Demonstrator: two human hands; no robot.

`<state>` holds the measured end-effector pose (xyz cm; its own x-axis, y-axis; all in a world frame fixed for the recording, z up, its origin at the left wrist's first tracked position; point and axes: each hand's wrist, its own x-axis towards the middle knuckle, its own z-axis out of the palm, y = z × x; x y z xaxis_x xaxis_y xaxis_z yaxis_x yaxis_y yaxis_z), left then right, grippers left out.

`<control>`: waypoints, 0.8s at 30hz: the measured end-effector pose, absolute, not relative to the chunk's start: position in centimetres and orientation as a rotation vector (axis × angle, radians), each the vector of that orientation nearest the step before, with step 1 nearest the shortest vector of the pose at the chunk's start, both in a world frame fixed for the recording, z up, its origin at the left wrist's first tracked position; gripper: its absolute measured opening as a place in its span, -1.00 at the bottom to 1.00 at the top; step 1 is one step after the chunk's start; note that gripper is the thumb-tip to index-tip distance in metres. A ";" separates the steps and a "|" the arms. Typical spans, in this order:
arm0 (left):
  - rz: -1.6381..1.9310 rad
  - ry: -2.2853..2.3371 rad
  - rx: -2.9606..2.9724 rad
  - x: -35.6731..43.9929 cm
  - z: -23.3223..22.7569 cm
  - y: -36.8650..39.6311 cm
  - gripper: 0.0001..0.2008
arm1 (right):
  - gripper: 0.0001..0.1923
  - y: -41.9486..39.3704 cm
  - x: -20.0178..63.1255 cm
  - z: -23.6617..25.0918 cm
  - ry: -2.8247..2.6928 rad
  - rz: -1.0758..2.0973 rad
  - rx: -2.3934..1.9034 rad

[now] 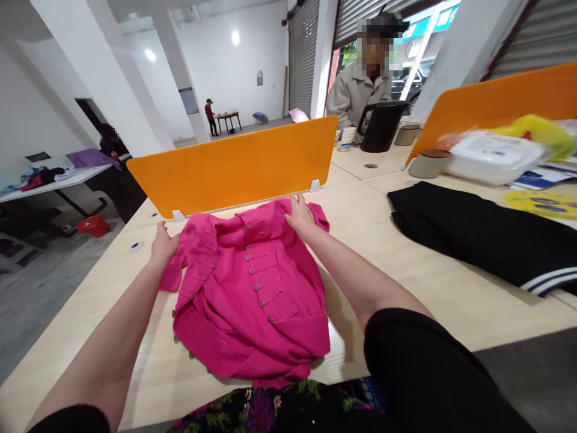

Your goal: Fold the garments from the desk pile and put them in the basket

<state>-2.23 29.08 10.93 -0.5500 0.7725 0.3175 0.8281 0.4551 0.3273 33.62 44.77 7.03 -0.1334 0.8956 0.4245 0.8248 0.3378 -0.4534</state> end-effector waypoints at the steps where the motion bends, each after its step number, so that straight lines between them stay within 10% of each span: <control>1: -0.628 -2.584 -1.442 -1.9 10.1 27.7 -0.51 | -0.51 43.6 34.5 5.9 -2.024 0.162 -1.480; 5: -0.273 -2.770 -1.428 -0.7 6.8 19.4 -0.48 | -0.84 35.9 38.7 2.3 -2.137 0.286 -1.207; 11: -0.192 -2.998 -1.524 5.4 4.6 9.8 -0.49 | -0.73 23.0 42.8 2.5 -2.136 0.723 -0.896; 15: -0.590 -2.869 -1.685 10.5 3.3 9.3 -0.66 | -0.45 19.2 42.6 1.4 -2.240 0.880 -0.784; 24: -2.261 -2.491 -1.035 8.4 6.8 10.0 -0.73 | -0.73 18.9 43.0 4.9 -1.821 1.082 -0.814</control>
<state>8.37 10.04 6.83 -0.7624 0.6387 0.1035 0.1646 0.0367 0.9857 43.04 18.92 4.89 -0.4313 0.8383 0.3335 0.1080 0.4150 -0.9034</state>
